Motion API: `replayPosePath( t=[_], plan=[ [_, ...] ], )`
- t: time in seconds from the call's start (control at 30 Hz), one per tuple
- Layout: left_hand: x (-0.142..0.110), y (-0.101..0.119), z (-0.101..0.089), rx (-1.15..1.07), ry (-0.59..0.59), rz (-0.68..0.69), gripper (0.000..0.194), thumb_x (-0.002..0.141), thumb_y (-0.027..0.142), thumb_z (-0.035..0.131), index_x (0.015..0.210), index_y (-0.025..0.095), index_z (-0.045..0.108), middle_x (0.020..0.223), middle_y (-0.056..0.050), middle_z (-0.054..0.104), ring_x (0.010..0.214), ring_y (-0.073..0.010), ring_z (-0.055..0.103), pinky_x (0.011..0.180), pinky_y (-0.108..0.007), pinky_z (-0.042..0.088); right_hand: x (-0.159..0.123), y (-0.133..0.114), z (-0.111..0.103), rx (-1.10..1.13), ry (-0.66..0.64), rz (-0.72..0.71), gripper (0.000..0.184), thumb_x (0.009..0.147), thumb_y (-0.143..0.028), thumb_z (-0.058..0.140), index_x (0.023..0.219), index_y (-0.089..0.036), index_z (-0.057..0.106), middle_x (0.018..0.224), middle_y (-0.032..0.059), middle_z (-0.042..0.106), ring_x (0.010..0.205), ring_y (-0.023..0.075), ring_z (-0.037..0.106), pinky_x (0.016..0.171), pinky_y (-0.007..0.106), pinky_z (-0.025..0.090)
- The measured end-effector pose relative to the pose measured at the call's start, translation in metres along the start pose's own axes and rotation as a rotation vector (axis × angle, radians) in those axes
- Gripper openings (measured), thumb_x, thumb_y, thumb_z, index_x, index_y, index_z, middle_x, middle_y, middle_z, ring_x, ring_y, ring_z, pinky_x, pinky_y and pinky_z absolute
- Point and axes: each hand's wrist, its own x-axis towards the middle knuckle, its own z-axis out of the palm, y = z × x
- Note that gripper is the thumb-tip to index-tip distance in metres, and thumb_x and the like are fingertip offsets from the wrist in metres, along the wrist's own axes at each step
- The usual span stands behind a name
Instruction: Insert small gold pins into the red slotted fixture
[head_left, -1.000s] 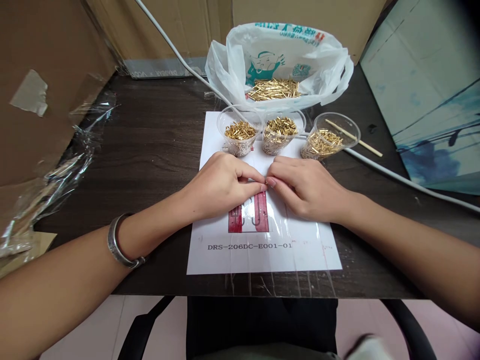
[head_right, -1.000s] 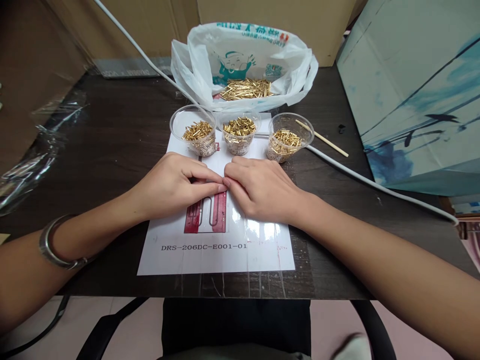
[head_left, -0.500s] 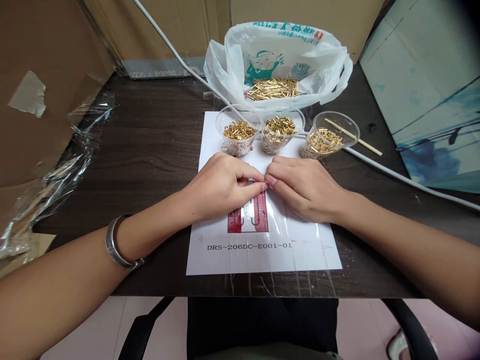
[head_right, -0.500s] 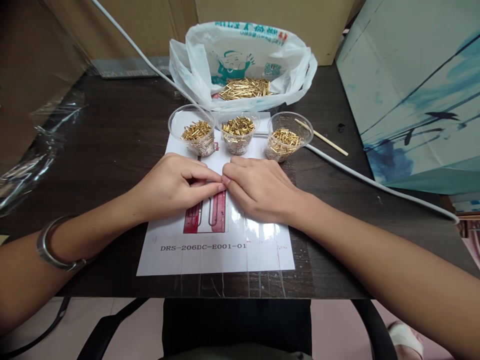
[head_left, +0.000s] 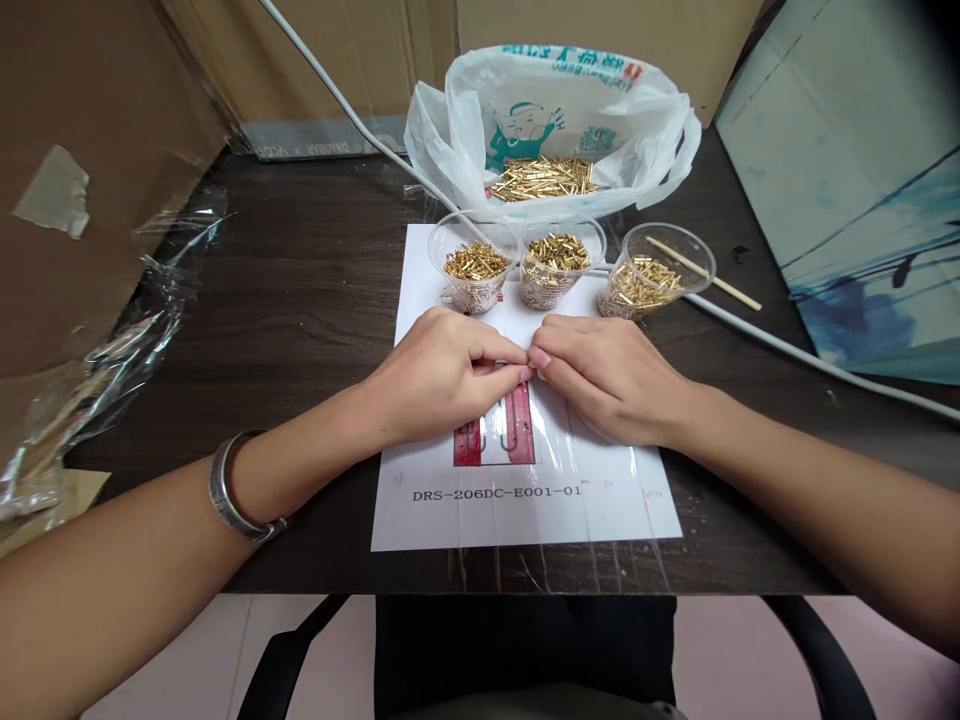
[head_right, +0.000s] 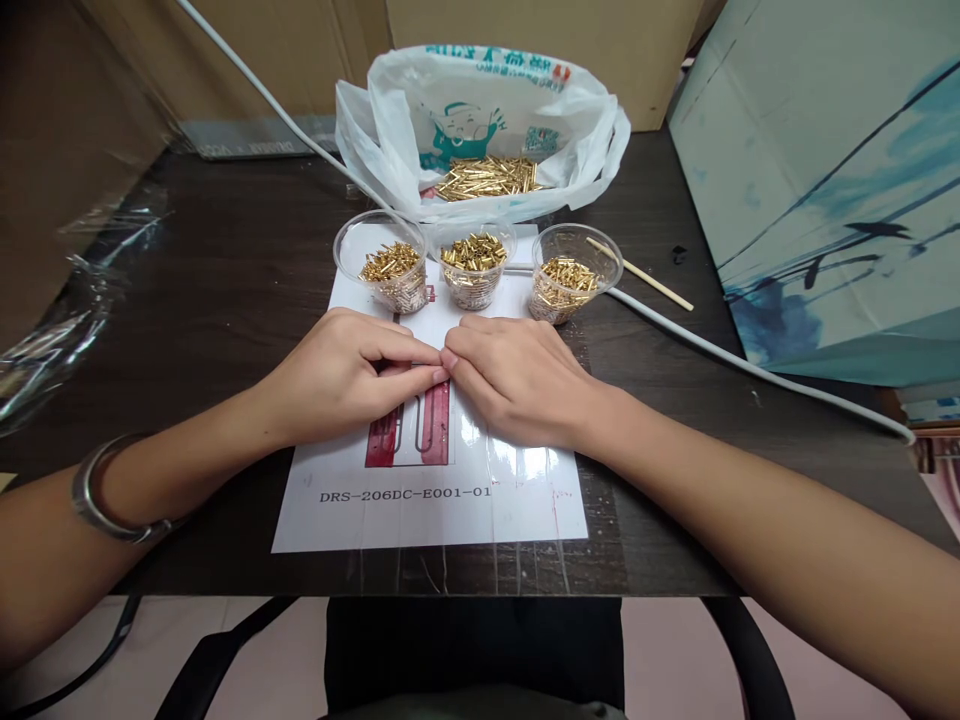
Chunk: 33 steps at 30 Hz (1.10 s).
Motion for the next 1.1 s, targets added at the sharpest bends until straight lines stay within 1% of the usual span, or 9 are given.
replayPosePath(
  t=[0.1,0.23,0.4,0.6,0.67,0.73,0.8,0.97,1.1],
  plan=[
    [0.0004,0.0002,-0.0002,-0.006,-0.007,-0.013,0.029,0.086,0.022,0.059,0.061,0.015,0.072,0.051,0.002,0.055,0.052,-0.0072,0.044,0.053,-0.023,0.032,0.0,-0.0012,0.0014,-0.029,0.015,0.02,0.036,0.1,-0.036,0.027,0.076,-0.018,0.047,0.074,0.0022,0.051,0.066,0.0133,0.044,0.06,0.031,0.024],
    [0.0003,0.0005,0.0002,-0.026,-0.001,-0.074,0.025,0.085,0.025,0.06,0.067,0.015,0.075,0.054,0.002,0.058,0.054,-0.0075,0.046,0.053,-0.023,0.031,-0.0004,-0.0014,0.0033,-0.055,0.027,0.022,0.03,0.098,-0.033,0.034,0.076,-0.018,0.049,0.074,0.0016,0.052,0.065,0.0129,0.045,0.059,0.03,0.023],
    [-0.0004,0.0,0.0005,-0.035,-0.012,-0.106,0.026,0.085,0.027,0.06,0.067,0.015,0.076,0.053,0.001,0.058,0.053,-0.0078,0.046,0.053,-0.024,0.031,0.0002,0.0001,0.0046,-0.038,0.056,0.007,0.026,0.094,-0.028,0.04,0.072,-0.018,0.048,0.072,0.0007,0.05,0.063,0.012,0.043,0.059,0.03,0.023],
    [0.0007,-0.0029,0.0004,-0.028,-0.014,-0.136,0.018,0.083,0.029,0.065,0.079,0.018,0.079,0.06,0.001,0.065,0.057,-0.0093,0.05,0.055,-0.024,0.034,0.0036,0.0014,0.0032,0.042,0.04,-0.02,0.028,0.095,-0.026,0.04,0.071,-0.017,0.05,0.069,0.0005,0.051,0.065,0.0126,0.044,0.068,0.032,0.027],
    [0.0017,-0.0037,0.0004,-0.025,-0.015,-0.141,0.014,0.081,0.028,0.067,0.079,0.019,0.078,0.055,0.003,0.059,0.054,-0.0083,0.047,0.055,-0.023,0.033,0.0041,0.0019,0.0026,0.064,0.031,-0.018,0.029,0.096,-0.026,0.04,0.072,-0.016,0.052,0.07,0.0008,0.053,0.067,0.0129,0.045,0.068,0.032,0.027],
    [0.0026,-0.004,0.0,-0.03,-0.008,-0.139,0.01,0.078,0.026,0.07,0.077,0.019,0.077,0.049,0.005,0.05,0.051,-0.0068,0.042,0.053,-0.022,0.032,0.0042,0.0024,0.0023,0.084,0.024,-0.021,0.03,0.097,-0.027,0.039,0.073,-0.016,0.053,0.071,0.0009,0.054,0.068,0.0131,0.046,0.069,0.033,0.027],
    [0.0032,-0.004,-0.0009,-0.043,0.002,-0.142,0.007,0.076,0.024,0.072,0.077,0.019,0.076,0.047,0.007,0.044,0.049,-0.0057,0.039,0.052,-0.022,0.031,0.0039,0.0029,0.0022,0.097,0.025,-0.022,0.03,0.097,-0.027,0.04,0.072,-0.016,0.053,0.07,0.0005,0.054,0.068,0.0127,0.046,0.069,0.033,0.027],
    [0.0035,-0.0041,-0.0026,-0.074,0.0,-0.161,0.008,0.075,0.025,0.073,0.073,0.018,0.075,0.05,0.006,0.044,0.051,-0.0058,0.04,0.053,-0.021,0.031,0.0037,0.0035,0.0025,0.108,0.035,-0.018,0.029,0.096,-0.026,0.041,0.07,-0.016,0.05,0.068,-0.0006,0.051,0.065,0.0118,0.044,0.07,0.032,0.028],
    [0.0034,-0.0048,-0.0024,-0.086,-0.012,-0.158,0.011,0.077,0.027,0.072,0.073,0.018,0.076,0.051,0.005,0.048,0.052,-0.0068,0.041,0.053,-0.022,0.031,0.0041,0.0033,0.0025,0.106,0.044,-0.002,0.031,0.096,-0.028,0.042,0.069,-0.016,0.051,0.067,0.0,0.05,0.064,0.012,0.043,0.069,0.032,0.029]
  ],
)
